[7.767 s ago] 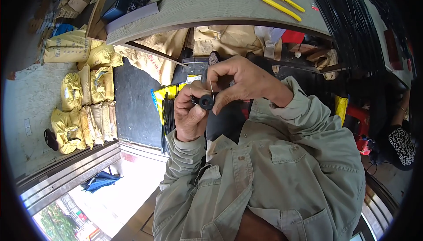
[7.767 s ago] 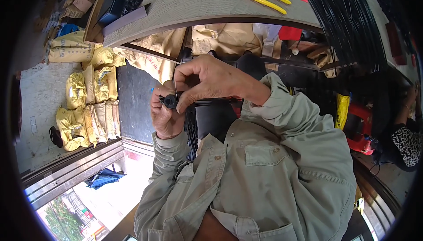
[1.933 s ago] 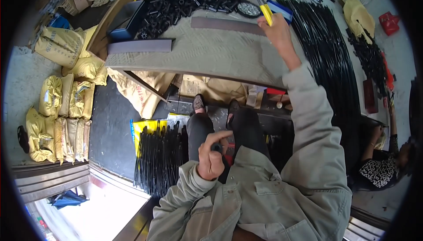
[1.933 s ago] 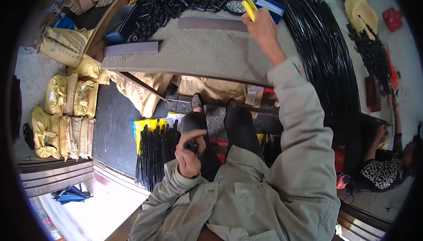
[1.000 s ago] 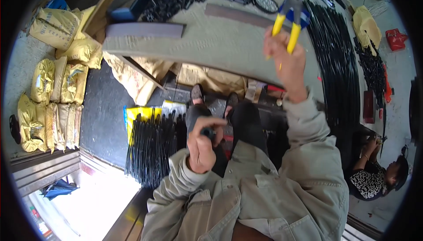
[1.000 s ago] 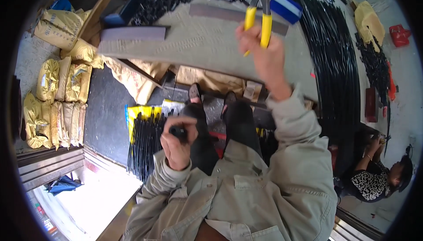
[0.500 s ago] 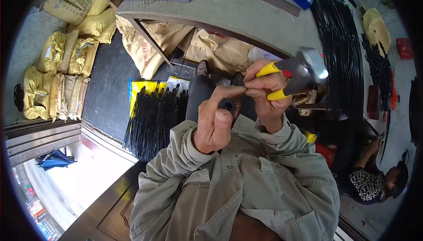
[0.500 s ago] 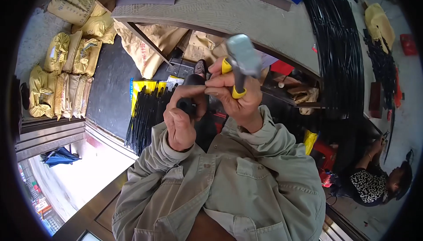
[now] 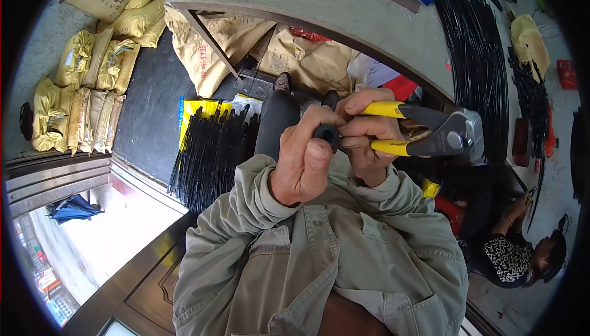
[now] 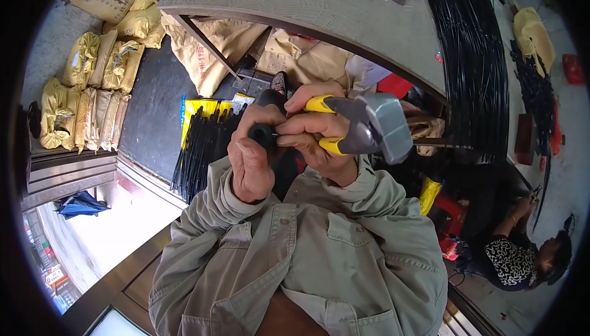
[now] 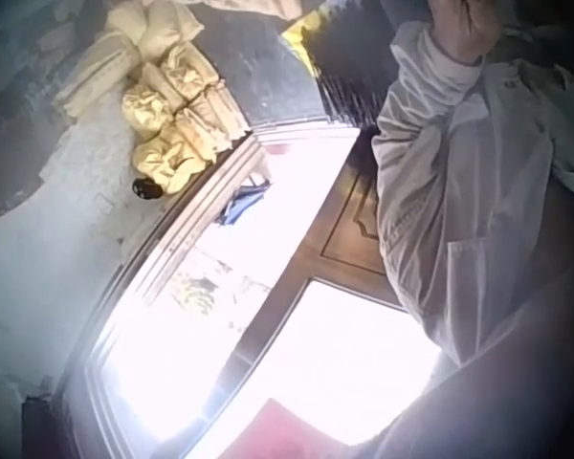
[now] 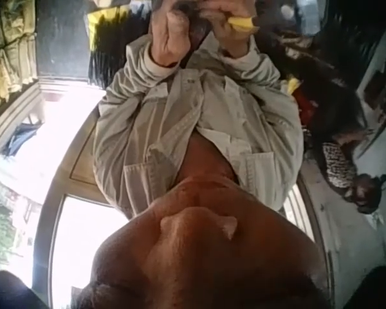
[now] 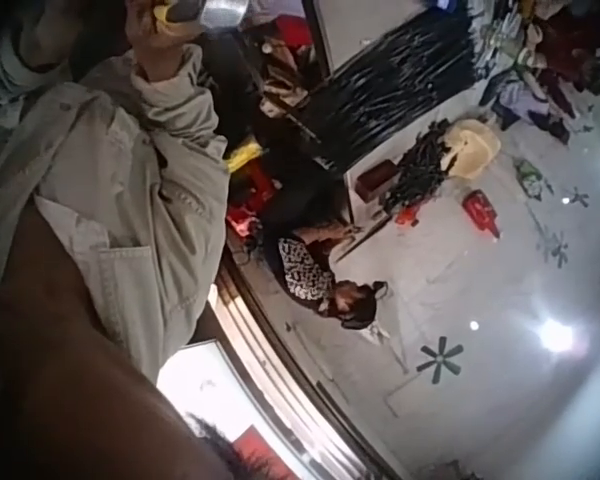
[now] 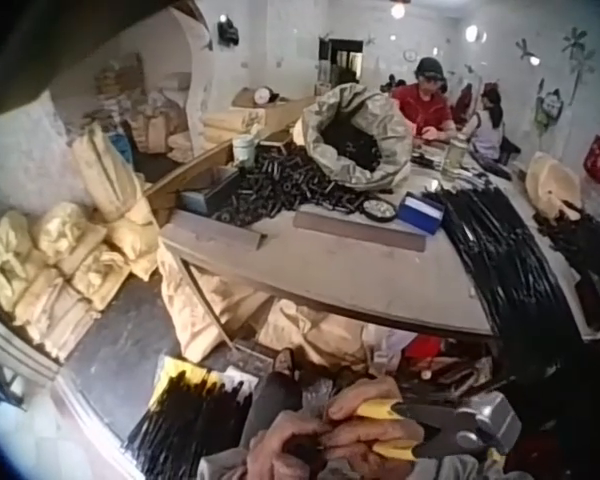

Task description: Assembling black rods into small components using hand tools on a production floor.

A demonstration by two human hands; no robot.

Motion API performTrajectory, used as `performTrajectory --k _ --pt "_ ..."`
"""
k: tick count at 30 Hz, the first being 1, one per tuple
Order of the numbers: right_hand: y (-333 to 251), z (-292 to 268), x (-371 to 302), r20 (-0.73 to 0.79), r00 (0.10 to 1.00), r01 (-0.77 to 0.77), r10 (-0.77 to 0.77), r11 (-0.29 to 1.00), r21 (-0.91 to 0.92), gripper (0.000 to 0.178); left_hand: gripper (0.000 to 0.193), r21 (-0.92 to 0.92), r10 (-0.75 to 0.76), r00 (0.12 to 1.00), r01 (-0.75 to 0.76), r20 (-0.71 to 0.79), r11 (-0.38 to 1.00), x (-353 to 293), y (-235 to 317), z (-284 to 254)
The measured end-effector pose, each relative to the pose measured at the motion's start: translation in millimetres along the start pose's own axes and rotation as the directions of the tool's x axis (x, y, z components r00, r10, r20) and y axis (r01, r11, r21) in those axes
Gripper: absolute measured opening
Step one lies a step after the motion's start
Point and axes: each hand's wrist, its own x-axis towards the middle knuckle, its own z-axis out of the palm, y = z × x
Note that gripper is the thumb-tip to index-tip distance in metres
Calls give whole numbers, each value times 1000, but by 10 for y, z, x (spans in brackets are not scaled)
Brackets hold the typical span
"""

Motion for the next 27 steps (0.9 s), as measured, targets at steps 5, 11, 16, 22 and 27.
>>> performTrajectory --k 5,11,16,22,27 --pt "-21 17 21 18 1000 -21 21 1000 -16 17 50 3 9 1000 -9 -27 1000 -17 -21 -6" --pt "26 73 38 15 998 -63 63 998 16 17 51 -26 -40 998 39 -46 999 -20 -45 -59" --pt "45 127 55 30 997 -69 67 996 61 17 51 2 -6 997 6 -71 1000 -37 -85 -102" --pt "11 212 81 30 990 -143 141 987 71 13 52 -6 -47 994 47 -102 999 -75 -111 -144" --pt "49 268 15 -12 993 -113 114 992 49 9 52 -20 -57 991 55 -122 998 -49 -127 -182"
